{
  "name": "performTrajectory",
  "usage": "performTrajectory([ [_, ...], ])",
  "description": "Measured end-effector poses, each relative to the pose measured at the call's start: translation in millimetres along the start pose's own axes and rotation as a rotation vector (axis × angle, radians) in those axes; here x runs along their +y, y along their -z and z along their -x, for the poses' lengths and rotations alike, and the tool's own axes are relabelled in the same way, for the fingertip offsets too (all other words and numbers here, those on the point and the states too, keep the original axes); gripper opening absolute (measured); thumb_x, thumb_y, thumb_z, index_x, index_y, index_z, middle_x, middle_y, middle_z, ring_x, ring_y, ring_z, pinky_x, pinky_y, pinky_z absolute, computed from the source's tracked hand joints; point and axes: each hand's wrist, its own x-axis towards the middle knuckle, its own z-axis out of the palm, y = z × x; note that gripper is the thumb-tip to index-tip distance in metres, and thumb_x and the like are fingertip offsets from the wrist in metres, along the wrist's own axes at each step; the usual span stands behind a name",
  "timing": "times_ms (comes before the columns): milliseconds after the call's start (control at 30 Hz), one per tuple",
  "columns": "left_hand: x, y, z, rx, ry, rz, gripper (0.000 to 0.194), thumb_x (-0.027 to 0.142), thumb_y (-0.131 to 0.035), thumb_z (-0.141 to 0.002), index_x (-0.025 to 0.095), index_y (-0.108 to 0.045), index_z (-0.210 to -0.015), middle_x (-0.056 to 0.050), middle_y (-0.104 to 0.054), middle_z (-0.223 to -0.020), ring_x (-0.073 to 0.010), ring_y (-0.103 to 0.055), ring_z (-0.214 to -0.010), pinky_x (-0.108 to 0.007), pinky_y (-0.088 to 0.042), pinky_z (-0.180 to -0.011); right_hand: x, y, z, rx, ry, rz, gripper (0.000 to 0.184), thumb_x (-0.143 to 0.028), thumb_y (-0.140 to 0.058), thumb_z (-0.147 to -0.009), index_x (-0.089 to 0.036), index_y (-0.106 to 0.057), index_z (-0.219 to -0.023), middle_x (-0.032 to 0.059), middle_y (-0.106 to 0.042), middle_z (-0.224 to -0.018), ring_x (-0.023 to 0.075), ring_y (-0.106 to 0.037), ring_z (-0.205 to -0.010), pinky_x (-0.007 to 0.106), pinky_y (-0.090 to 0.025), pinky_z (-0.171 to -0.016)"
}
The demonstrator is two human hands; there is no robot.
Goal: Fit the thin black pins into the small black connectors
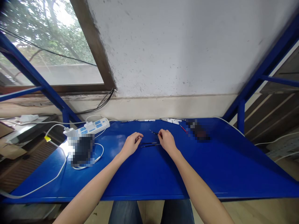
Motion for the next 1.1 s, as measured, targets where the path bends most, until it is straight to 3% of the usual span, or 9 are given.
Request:
performTrajectory([
  [133,-6,-2.2,-5,0.046,0.147,0.232,0.013,0.023,-0.056,-0.078,0.018,-0.063,-0.087,-0.001,-0.058,-0.073,-0.0125,-0.053,-0.064,-0.024,-0.042,-0.062,-7,2,-2,-0.019,-0.104,-0.379,0.013,-0.028,-0.053,-0.082,-0.019,-0.06,-0.077,0.001,-0.061,-0.068,0.0151,-0.055,-0.064,0.027,-0.039,-0.064],
  [267,-10,-2.0,-9,0.06,0.309,0.492,0.021,0.035,-0.064,-0.072,0.016,-0.063,-0.081,-0.002,-0.061,-0.069,-0.0132,-0.056,-0.063,-0.024,-0.043,-0.058,-11,2,-4,-0.083,-0.28,-0.877,0.026,-0.043,-0.065,-0.074,-0.017,-0.061,-0.074,0.0004,-0.058,-0.065,0.0132,-0.053,-0.06,0.026,-0.04,-0.058],
  [433,-2,1.5,-9,0.061,0.365,0.647,0.035,0.05,-0.057,-0.078,0.015,-0.058,-0.073,0.001,-0.055,-0.057,-0.0099,-0.05,-0.05,-0.021,-0.038,-0.047,-13,6,-5,-0.118,-0.389,-1.279,0.033,-0.043,-0.079,-0.063,-0.016,-0.064,-0.077,0.0004,-0.057,-0.068,0.0119,-0.052,-0.062,0.026,-0.042,-0.059],
  [567,5,2.9,-7,0.041,0.386,0.723,0.039,0.053,-0.056,-0.081,0.016,-0.054,-0.071,0.002,-0.054,-0.05,-0.0094,-0.049,-0.044,-0.021,-0.038,-0.043,-15,9,-6,-0.123,-0.408,-1.388,0.033,-0.04,-0.081,-0.062,-0.017,-0.066,-0.081,0.0014,-0.059,-0.07,0.013,-0.054,-0.066,0.028,-0.045,-0.063],
  [700,8,3.6,-7,0.037,0.343,0.819,0.031,0.043,-0.066,-0.076,0.014,-0.057,-0.08,-0.005,-0.067,-0.07,-0.0127,-0.061,-0.061,-0.024,-0.048,-0.056,-18,10,-6,-0.135,-0.421,-1.447,0.032,-0.038,-0.081,-0.063,-0.017,-0.068,-0.083,0.0021,-0.061,-0.073,0.0131,-0.056,-0.068,0.027,-0.047,-0.066],
  [833,9,3.4,-8,0.065,0.332,0.9,0.03,0.035,-0.072,-0.073,0.014,-0.056,-0.086,-0.009,-0.072,-0.085,-0.017,-0.067,-0.078,-0.029,-0.052,-0.069,-20,10,-4,-0.153,-0.398,-1.477,0.031,-0.038,-0.078,-0.066,-0.016,-0.07,-0.086,0.0034,-0.063,-0.077,0.0136,-0.057,-0.072,0.027,-0.047,-0.067],
  [1100,10,3.2,-8,0.06,0.322,0.955,0.03,0.034,-0.072,-0.074,0.014,-0.057,-0.09,-0.011,-0.072,-0.095,-0.0208,-0.068,-0.089,-0.033,-0.054,-0.077,-20,8,-2,-0.175,-0.345,-1.415,0.032,-0.041,-0.075,-0.07,-0.016,-0.071,-0.09,0.0051,-0.063,-0.081,0.0155,-0.058,-0.076,0.028,-0.047,-0.068],
])
